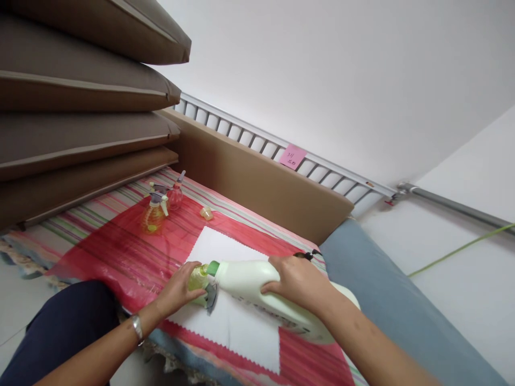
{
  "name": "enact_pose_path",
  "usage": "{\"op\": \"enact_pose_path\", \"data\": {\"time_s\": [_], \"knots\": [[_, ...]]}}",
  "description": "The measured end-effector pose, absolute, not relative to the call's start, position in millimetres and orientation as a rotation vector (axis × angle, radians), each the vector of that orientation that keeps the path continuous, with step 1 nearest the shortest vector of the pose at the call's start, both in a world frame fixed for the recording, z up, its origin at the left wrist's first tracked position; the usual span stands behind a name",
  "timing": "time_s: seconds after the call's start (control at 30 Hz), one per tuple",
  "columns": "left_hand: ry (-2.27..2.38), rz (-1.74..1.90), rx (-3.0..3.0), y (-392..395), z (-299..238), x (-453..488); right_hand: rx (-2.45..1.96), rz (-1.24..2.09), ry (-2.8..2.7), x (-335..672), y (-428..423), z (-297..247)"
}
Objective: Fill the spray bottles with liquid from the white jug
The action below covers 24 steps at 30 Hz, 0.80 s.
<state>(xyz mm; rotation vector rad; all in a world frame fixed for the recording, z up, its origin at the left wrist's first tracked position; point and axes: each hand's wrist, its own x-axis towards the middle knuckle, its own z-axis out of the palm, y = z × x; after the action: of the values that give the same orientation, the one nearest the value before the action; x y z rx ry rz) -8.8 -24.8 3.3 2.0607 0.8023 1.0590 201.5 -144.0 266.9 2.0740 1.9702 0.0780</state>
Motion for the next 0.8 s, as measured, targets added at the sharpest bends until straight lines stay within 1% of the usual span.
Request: {"op": "enact_pose_path", "data": {"time_s": [0.17,0.37,0.47,0.6,0.73,0.8], "knots": [[0.806,1.060,2.032,-23,2,-13,2.243,-0.031,1.999,210,-154,242],[0.841,1.077,1.975,-22,-4,-18,2.566,-0.245,1.982,216,-166,216],[0.845,1.073,1.971,-21,-6,-19,2.822,-0.295,1.921,229,-166,213],[0.846,1.064,1.978,-20,-8,-19,3.249,-0.237,1.783,253,-160,204],[0.863,1.079,1.974,-20,-11,-20,3.631,-0.342,1.750,265,-138,171],[0.870,1.088,1.972,-19,-12,-20,3.742,-0.299,1.682,266,-119,151]]}}
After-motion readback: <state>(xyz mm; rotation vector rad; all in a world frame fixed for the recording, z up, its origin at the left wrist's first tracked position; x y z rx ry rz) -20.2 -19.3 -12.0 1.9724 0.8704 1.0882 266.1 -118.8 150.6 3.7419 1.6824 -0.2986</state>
